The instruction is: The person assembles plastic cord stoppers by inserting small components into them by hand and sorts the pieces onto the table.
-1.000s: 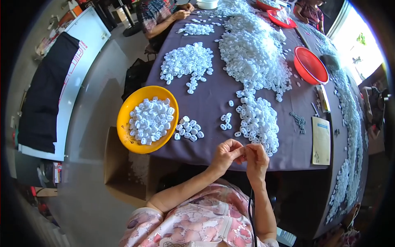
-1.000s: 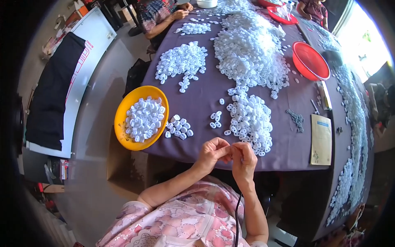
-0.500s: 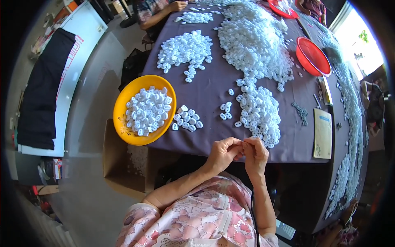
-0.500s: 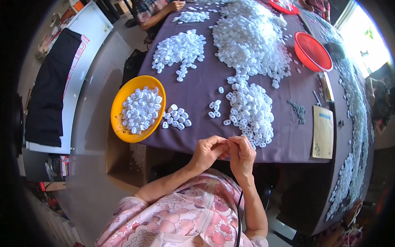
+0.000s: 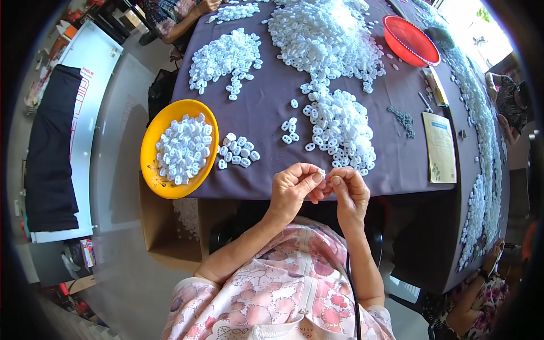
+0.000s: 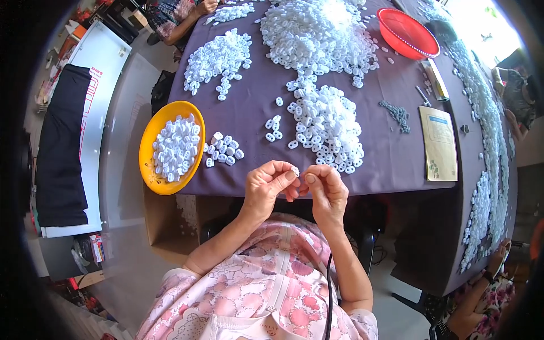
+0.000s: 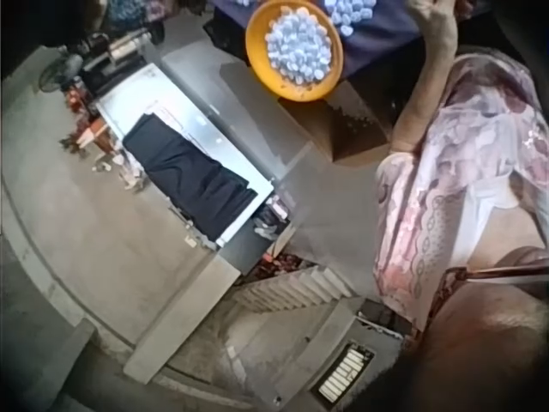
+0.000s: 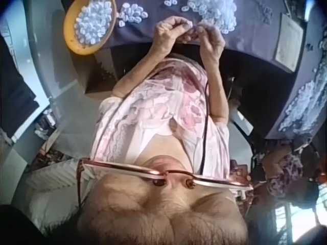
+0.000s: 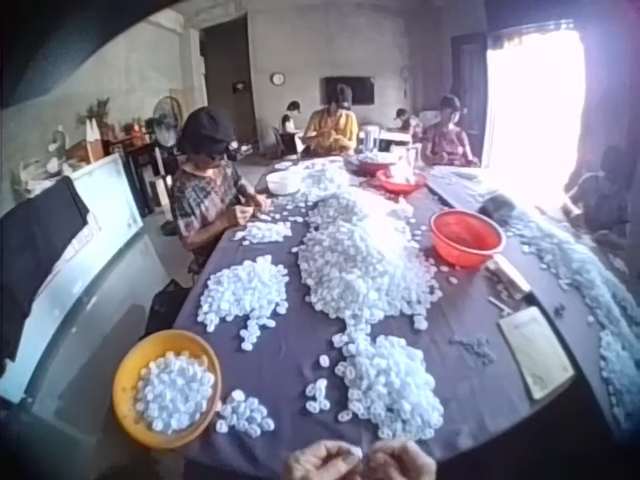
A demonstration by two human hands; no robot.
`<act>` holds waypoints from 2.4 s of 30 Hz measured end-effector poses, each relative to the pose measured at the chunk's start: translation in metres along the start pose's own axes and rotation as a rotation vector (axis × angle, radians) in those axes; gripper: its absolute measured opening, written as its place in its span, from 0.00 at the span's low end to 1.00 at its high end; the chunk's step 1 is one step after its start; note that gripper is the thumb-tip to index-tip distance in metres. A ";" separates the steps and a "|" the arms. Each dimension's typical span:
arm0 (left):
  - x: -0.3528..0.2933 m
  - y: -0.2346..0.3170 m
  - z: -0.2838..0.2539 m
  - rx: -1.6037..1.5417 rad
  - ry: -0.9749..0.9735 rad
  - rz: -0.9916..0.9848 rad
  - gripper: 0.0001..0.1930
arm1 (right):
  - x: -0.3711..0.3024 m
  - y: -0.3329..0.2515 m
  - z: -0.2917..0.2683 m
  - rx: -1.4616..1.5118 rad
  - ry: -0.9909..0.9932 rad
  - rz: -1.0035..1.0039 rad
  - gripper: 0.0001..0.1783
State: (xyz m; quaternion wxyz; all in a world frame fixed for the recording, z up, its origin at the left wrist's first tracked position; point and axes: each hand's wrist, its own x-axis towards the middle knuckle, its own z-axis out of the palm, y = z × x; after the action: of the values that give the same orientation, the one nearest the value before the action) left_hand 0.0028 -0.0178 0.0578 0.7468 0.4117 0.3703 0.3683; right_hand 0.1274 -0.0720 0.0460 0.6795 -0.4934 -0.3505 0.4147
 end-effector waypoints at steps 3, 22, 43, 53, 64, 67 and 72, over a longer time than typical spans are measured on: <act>-0.003 0.000 0.003 -0.019 -0.003 0.014 0.06 | -0.002 0.001 0.004 -0.012 0.016 -0.009 0.02; -0.004 -0.015 0.001 0.099 0.005 0.086 0.06 | -0.002 0.000 0.003 -0.361 -0.069 -0.199 0.02; 0.026 -0.027 -0.053 -0.097 0.047 -0.042 0.08 | 0.037 0.022 0.011 -0.731 -0.285 -0.234 0.07; 0.032 -0.032 -0.056 -0.224 0.067 -0.041 0.08 | 0.072 0.030 0.019 -1.353 -0.426 -0.348 0.09; 0.042 -0.027 -0.043 -0.198 0.052 -0.009 0.07 | 0.052 0.028 0.005 -0.941 -0.305 -0.281 0.05; 0.048 -0.026 -0.041 -0.171 0.037 0.010 0.07 | 0.046 0.025 0.003 -0.895 -0.288 -0.265 0.06; 0.049 -0.033 -0.035 -0.145 0.017 0.008 0.08 | 0.041 0.031 -0.003 -0.641 -0.237 -0.148 0.09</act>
State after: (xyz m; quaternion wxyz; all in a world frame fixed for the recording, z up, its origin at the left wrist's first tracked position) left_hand 0.0027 0.0232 0.0028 0.7701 0.3548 0.3470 0.4008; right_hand 0.1399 -0.0308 0.0184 0.4728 -0.6035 -0.5740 0.2877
